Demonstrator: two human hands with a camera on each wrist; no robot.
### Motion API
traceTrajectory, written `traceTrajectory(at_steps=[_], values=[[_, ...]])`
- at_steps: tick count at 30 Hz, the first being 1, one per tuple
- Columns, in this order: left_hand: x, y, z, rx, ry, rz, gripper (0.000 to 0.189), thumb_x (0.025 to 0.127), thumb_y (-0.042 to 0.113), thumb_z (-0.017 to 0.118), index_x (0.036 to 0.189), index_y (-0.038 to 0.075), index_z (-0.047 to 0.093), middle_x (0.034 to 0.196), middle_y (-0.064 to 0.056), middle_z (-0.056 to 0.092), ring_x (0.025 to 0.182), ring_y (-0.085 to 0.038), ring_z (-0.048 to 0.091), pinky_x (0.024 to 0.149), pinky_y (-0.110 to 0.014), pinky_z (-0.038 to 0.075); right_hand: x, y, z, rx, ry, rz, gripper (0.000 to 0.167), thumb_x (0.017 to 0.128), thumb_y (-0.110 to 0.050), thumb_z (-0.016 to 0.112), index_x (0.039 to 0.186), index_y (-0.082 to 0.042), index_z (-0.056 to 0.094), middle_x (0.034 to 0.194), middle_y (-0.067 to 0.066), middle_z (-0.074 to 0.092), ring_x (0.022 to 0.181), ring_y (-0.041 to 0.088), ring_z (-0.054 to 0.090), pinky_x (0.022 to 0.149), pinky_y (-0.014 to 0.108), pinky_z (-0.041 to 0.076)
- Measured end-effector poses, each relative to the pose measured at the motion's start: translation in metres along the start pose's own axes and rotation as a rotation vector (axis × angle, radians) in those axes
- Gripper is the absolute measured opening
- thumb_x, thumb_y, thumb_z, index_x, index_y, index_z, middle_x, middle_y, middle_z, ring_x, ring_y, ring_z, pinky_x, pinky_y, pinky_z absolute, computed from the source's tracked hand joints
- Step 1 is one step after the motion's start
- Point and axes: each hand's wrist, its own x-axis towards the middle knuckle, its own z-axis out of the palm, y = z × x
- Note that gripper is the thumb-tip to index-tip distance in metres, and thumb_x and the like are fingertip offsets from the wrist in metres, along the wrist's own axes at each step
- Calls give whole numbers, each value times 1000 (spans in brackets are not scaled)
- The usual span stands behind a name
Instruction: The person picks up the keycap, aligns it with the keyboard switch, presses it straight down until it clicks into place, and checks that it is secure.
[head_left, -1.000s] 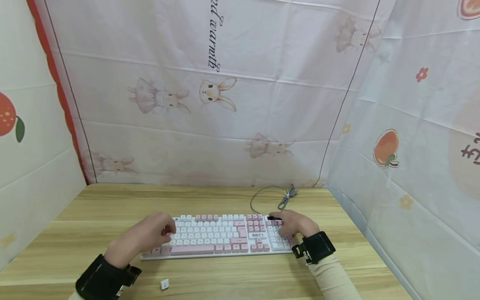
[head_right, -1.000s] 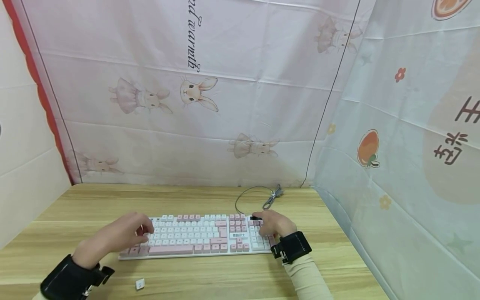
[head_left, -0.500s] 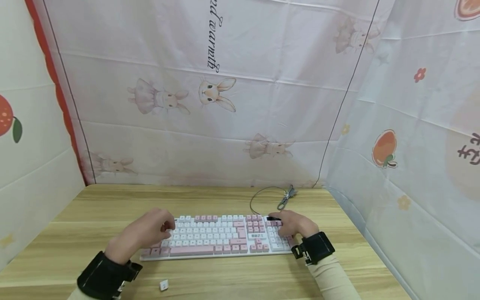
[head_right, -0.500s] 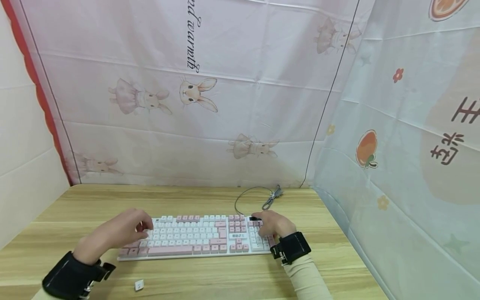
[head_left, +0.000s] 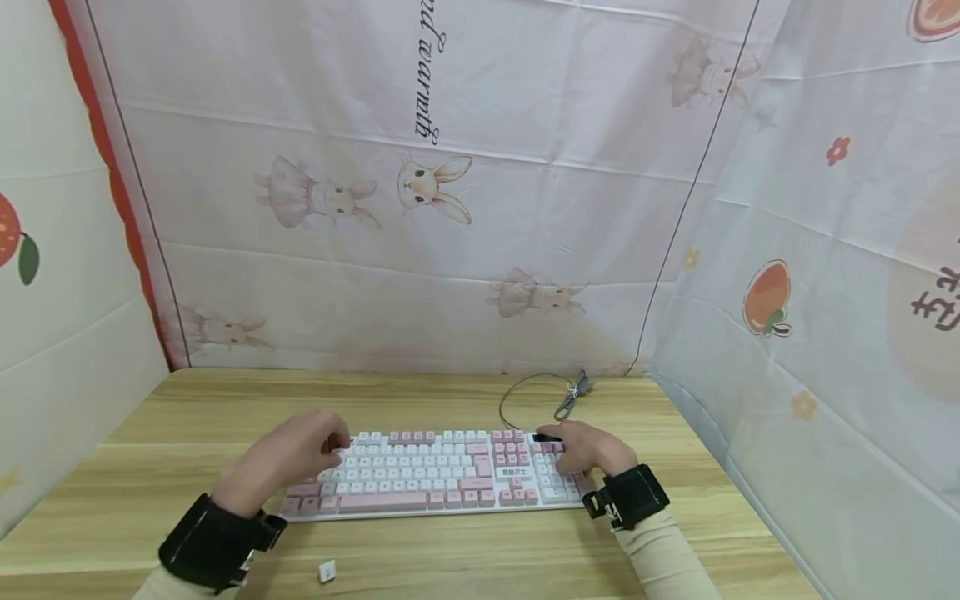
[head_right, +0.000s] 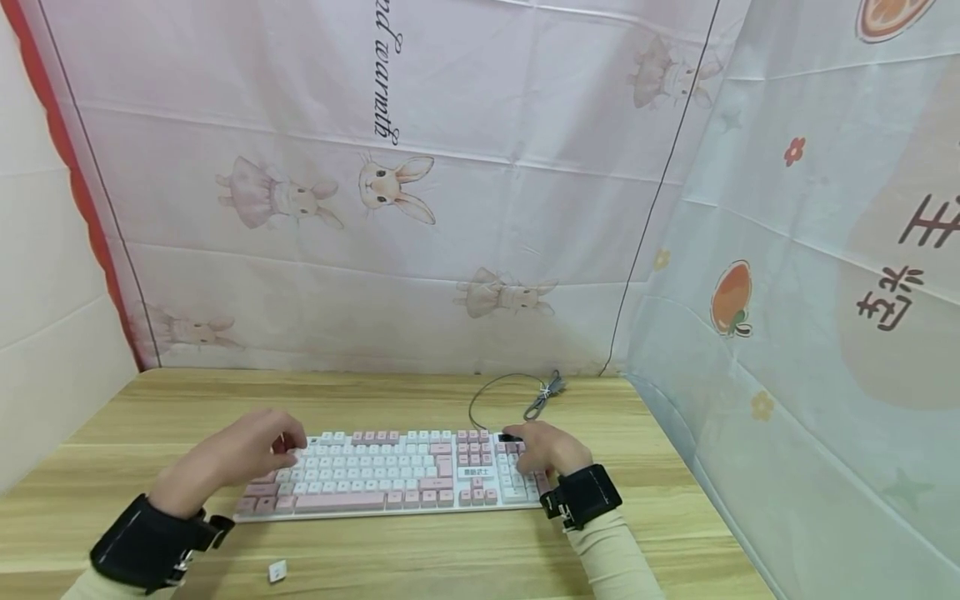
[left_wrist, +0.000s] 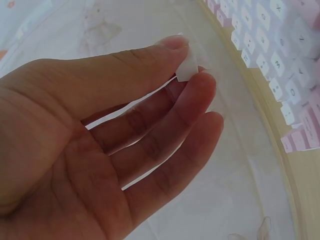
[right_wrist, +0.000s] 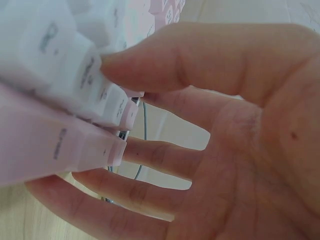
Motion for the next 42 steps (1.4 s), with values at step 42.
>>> traceTrajectory(at_steps=[42], values=[[23,-15,5,1,19,-36,15,86,-5,76,97,5,75,92,-6,70,81,-17,58,74,-38,55,0,-1,-3,-23,0,-30,80,78,7,66,153,-16,50,133,15,59,63,16,56,56,34,56]])
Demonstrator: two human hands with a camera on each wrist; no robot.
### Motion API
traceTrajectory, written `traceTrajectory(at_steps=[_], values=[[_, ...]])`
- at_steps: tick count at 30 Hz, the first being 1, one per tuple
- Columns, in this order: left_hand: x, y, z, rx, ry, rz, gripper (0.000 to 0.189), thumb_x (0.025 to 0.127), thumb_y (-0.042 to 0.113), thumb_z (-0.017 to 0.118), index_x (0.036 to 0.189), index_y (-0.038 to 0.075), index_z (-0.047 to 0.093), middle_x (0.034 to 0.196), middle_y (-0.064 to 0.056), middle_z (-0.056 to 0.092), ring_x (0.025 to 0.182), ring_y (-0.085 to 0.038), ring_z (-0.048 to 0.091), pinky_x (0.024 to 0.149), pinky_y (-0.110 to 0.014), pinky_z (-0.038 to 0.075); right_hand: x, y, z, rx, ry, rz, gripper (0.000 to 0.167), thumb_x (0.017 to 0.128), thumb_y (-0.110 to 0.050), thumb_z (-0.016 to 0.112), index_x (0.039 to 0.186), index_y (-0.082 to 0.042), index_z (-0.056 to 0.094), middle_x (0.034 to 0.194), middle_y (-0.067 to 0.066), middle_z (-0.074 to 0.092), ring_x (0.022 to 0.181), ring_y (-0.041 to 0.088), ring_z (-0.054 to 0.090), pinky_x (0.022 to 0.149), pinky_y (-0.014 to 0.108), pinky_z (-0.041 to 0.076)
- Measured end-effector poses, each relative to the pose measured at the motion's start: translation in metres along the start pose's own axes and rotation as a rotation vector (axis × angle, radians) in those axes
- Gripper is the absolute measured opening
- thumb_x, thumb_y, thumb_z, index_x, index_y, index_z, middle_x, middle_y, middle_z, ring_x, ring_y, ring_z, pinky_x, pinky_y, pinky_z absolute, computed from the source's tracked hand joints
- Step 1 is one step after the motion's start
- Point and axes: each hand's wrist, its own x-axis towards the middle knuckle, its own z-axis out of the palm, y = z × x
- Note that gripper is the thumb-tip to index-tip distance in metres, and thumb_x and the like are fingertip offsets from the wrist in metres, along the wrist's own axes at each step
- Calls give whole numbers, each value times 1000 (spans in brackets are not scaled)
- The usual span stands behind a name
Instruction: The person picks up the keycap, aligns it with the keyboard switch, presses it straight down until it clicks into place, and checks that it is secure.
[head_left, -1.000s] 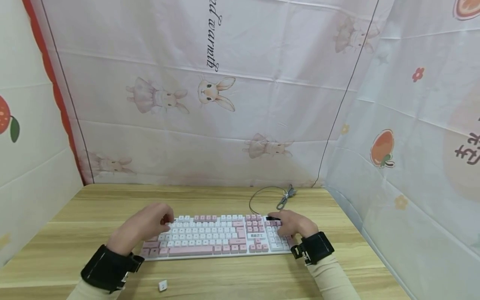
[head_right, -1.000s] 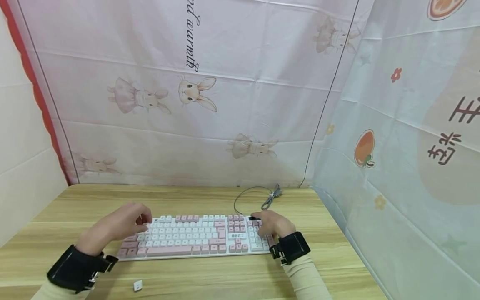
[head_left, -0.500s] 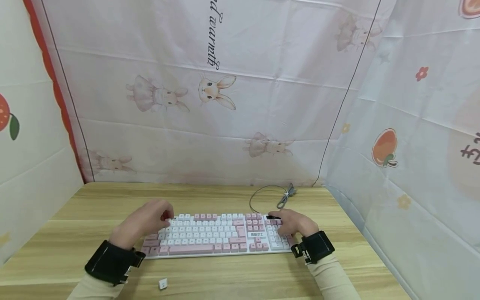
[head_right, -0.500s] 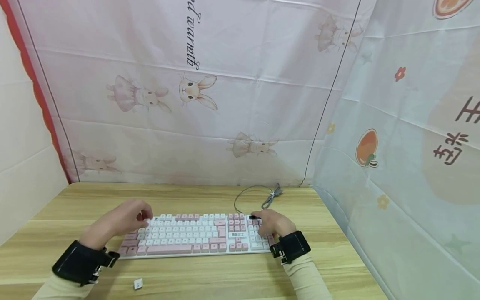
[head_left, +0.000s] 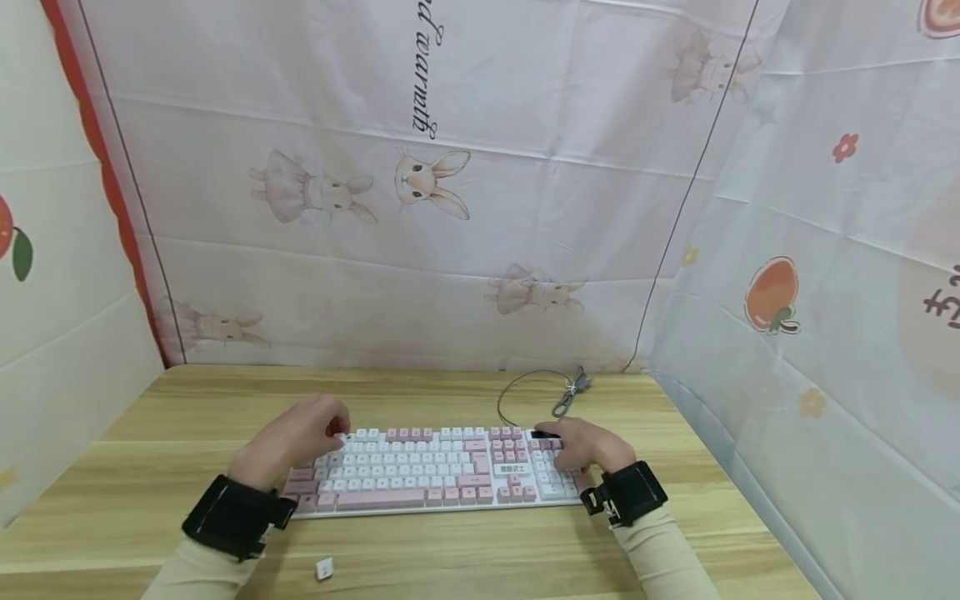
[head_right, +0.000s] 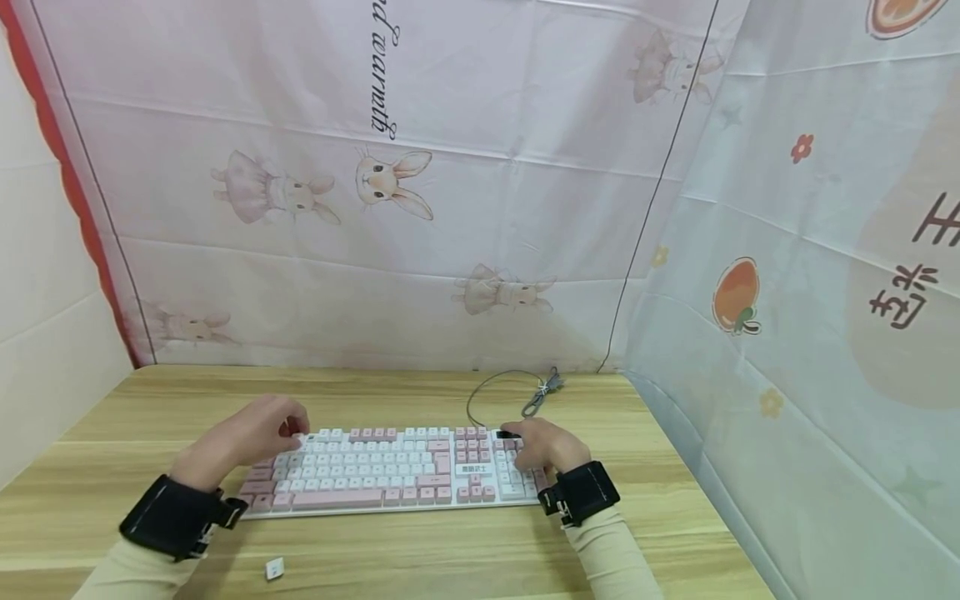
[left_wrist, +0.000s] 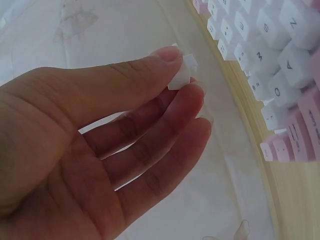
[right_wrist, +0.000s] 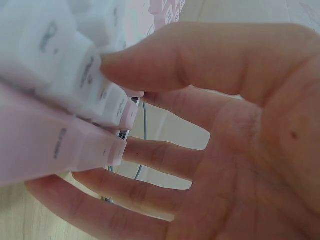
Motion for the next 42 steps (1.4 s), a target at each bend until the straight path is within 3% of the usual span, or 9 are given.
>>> traceTrajectory(at_steps=[14,24,35,42], values=[[9,-1,2,-11,27,42,13,85,-6,76,94,3,77,92,-9,73,82,-17,62,73,-38,57,2,2,2,17,3,-1,80,78,7,66,153,-16,50,139,15,57,59,17,57,55,35,56],[15,-3,4,13,20,11,13,85,-5,77,95,4,77,90,-7,72,80,-18,61,73,-39,57,2,1,2,12,3,8,79,79,7,66,153,-17,51,139,14,57,62,16,58,56,35,56],[18,-4,5,17,37,27,13,84,-8,75,93,2,77,89,-8,74,80,-18,62,72,-39,58,0,-1,3,9,2,7,79,79,7,66,153,-17,50,138,15,58,62,17,59,56,36,57],[19,-7,6,20,52,27,16,82,-11,75,92,2,77,90,-10,74,80,-20,63,73,-41,58,1,0,3,3,4,10,79,79,6,66,153,-17,50,138,15,58,71,16,61,57,36,57]])
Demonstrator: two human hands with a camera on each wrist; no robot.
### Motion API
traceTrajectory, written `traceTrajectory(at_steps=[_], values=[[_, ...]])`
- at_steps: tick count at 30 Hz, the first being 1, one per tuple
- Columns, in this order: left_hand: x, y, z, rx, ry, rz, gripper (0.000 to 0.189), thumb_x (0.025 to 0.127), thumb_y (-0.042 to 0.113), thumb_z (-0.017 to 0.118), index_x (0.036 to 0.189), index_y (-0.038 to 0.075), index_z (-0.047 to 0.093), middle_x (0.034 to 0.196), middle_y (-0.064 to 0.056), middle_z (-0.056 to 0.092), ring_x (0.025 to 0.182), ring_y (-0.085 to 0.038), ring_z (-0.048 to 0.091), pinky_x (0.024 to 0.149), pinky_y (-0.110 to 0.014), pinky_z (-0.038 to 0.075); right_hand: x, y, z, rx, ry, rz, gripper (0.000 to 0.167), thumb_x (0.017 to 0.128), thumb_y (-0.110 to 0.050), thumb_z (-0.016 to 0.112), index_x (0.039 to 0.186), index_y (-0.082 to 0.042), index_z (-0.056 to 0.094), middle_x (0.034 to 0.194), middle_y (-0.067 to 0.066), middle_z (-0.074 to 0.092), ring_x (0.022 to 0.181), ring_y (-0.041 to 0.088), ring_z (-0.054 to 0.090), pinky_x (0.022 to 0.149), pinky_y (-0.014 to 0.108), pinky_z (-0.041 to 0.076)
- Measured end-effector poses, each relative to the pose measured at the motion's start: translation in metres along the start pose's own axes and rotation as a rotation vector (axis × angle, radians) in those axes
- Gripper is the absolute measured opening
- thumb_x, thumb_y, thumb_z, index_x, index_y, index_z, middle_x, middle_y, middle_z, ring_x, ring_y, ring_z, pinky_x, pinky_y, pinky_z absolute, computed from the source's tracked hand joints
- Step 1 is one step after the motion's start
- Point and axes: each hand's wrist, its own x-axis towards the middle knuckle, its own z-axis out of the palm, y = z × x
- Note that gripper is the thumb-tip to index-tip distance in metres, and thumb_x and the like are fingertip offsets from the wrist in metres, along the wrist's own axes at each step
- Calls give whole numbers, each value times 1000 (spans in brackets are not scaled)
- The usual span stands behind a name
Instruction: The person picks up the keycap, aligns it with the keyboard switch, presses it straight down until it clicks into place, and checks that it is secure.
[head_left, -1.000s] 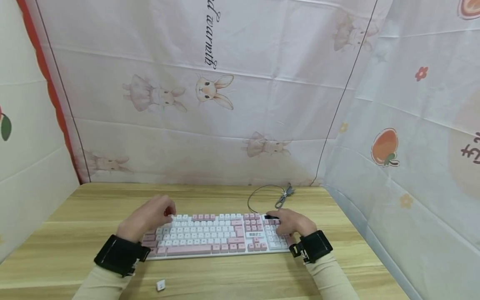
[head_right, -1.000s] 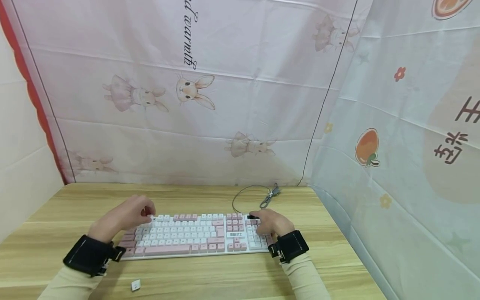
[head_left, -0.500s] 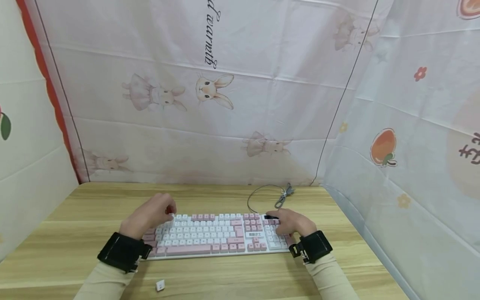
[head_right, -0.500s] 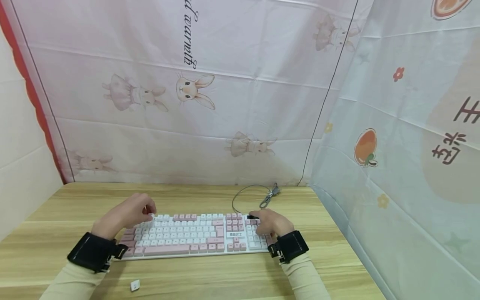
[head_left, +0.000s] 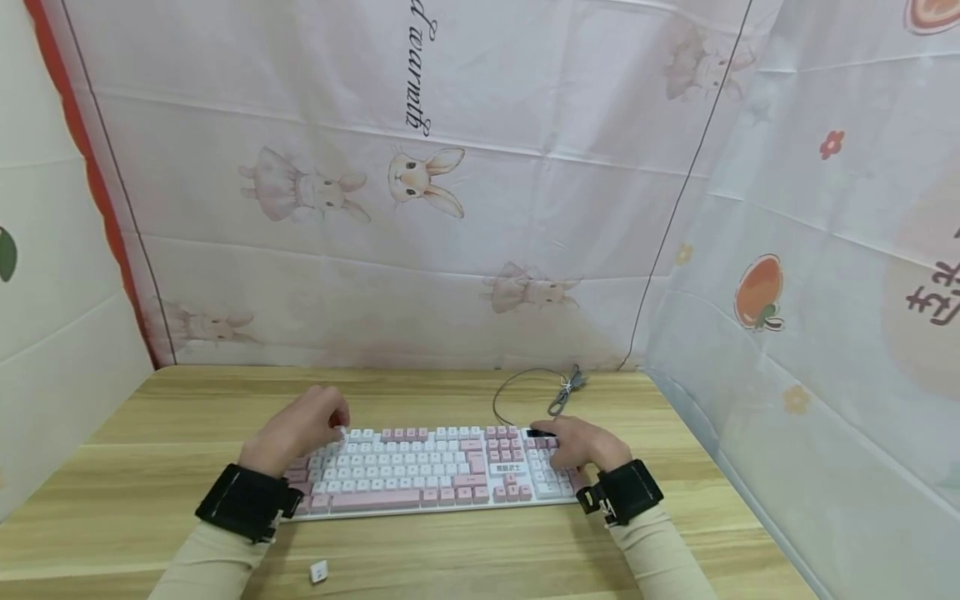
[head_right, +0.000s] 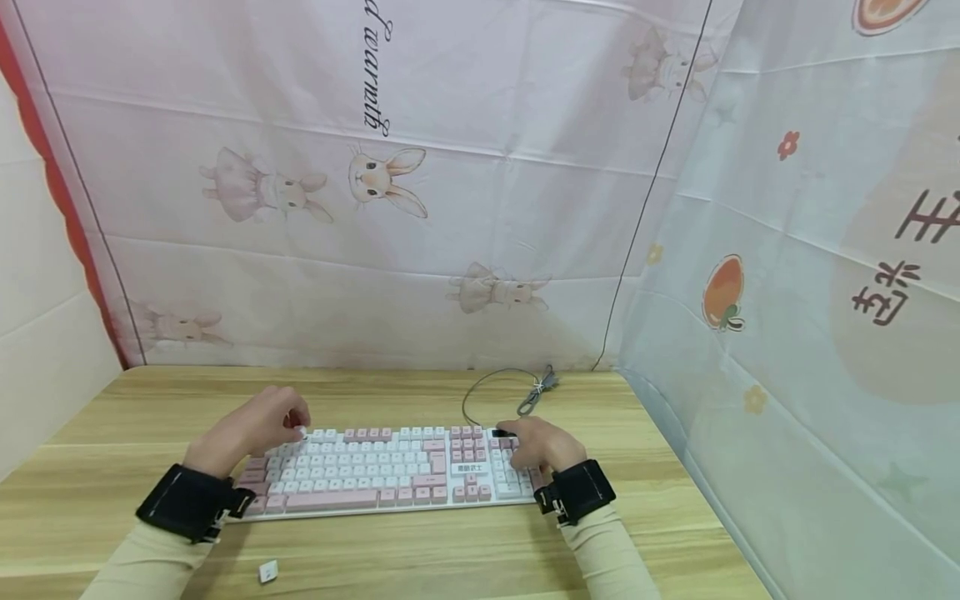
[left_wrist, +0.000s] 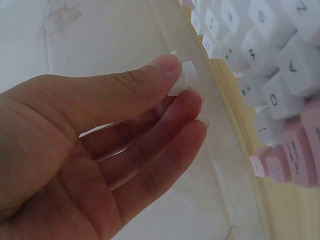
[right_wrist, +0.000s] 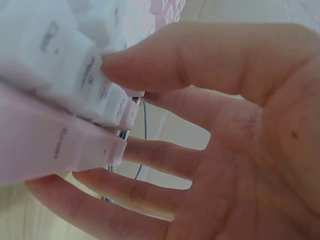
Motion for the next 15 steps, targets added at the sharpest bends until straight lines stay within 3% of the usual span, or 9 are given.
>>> traceTrajectory(at_steps=[15], values=[[7,-8,8,4,-4,-54,14,85,-7,74,96,1,77,91,-10,73,82,-20,63,75,-42,58,0,0,0,21,-3,16,80,79,7,66,153,-18,50,136,15,58,67,18,60,57,34,56]])
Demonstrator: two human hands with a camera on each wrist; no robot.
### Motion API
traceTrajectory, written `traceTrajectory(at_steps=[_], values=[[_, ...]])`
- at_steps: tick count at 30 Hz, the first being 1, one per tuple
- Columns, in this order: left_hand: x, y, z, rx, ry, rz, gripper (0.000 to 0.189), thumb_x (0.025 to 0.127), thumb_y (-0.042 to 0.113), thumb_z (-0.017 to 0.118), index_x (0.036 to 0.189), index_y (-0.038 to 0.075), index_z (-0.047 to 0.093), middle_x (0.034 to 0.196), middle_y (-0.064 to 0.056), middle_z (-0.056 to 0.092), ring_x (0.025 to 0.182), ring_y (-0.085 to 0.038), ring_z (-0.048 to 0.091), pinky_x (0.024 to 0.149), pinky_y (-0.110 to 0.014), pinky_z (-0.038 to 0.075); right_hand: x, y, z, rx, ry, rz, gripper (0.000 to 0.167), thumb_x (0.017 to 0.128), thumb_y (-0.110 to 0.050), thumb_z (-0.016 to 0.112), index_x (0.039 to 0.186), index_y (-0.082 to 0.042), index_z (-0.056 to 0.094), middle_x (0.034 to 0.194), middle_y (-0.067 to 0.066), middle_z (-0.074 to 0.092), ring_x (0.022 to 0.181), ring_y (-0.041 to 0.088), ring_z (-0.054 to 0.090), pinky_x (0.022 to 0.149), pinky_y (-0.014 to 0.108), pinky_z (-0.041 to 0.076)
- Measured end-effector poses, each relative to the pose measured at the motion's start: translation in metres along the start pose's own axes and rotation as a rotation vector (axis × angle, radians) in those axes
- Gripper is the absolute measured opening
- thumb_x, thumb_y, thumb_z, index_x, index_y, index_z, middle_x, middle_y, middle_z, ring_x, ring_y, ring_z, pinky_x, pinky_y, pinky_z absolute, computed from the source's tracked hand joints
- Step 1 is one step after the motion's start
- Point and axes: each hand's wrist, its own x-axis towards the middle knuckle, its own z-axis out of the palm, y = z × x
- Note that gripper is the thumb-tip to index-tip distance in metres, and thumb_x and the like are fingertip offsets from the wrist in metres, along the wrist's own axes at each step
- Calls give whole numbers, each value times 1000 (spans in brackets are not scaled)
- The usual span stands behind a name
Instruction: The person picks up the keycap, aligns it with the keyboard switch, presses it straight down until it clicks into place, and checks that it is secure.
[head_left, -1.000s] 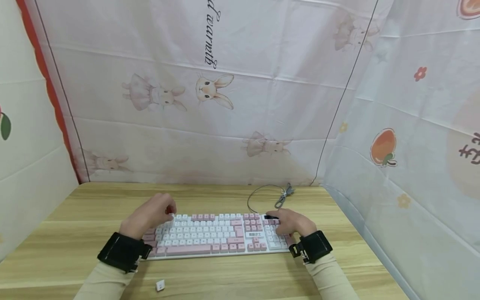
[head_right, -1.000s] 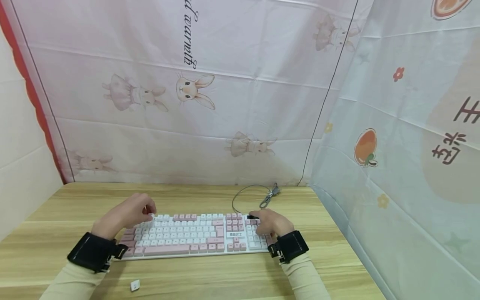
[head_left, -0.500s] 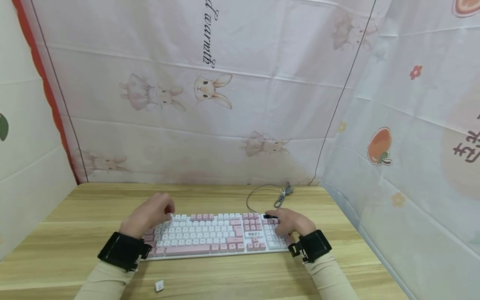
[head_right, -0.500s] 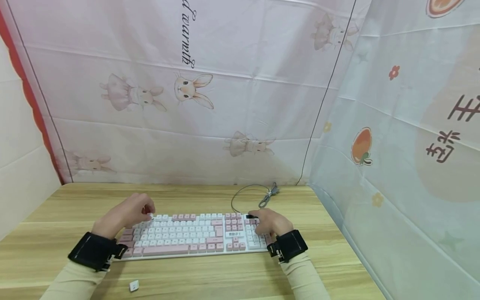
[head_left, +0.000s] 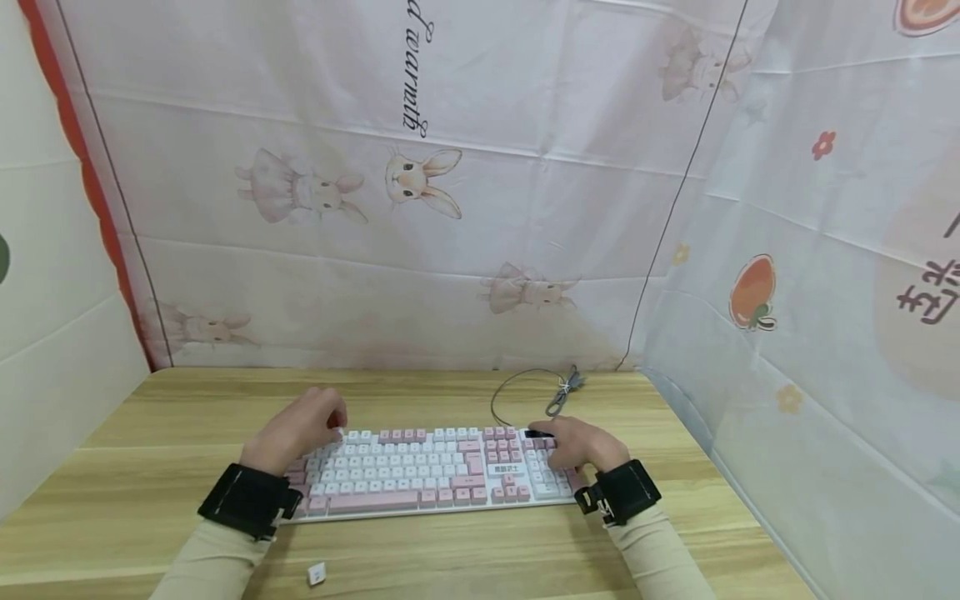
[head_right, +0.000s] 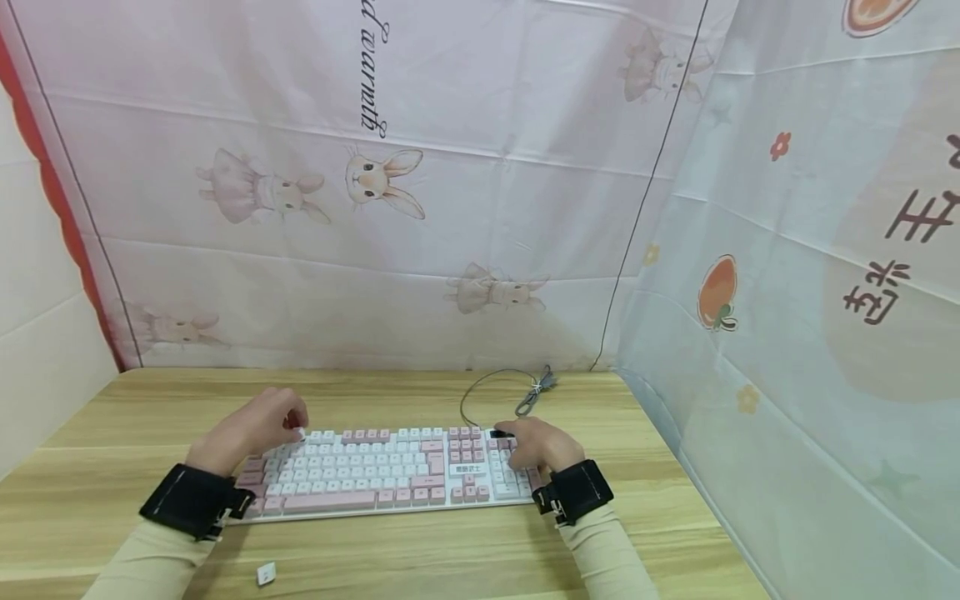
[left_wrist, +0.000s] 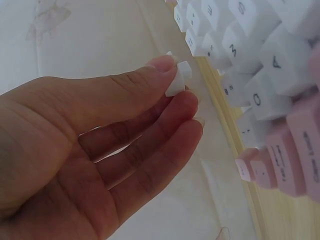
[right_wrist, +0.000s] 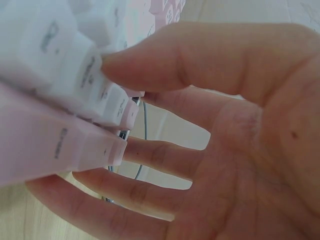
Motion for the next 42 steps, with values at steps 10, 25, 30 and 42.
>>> traceTrajectory(at_steps=[10,25,30,42], values=[[6,-3,4,5,-7,3,12,86,-6,75,93,3,77,89,-8,72,81,-19,62,73,-41,57,0,0,-1,-13,-2,-7,80,79,7,65,154,-17,49,139,16,57,66,17,60,58,34,57],[12,-6,7,39,-45,-43,16,82,-9,76,90,5,75,87,-7,69,79,-20,57,72,-38,54,-1,-1,-1,-3,3,-1,81,77,8,65,153,-18,51,139,14,57,64,17,59,58,36,57],[15,-6,7,52,-65,-64,17,82,-9,77,89,6,75,86,-6,67,79,-21,57,71,-38,53,-1,-1,-1,1,0,-3,82,77,8,65,153,-18,50,139,14,57,63,17,58,57,35,56],[17,-7,10,68,-72,-78,16,80,-8,79,86,7,75,84,-5,67,77,-20,57,69,-37,53,-1,-1,-3,-6,-5,-4,81,79,7,66,154,-16,48,141,15,56,62,16,58,55,33,55]])
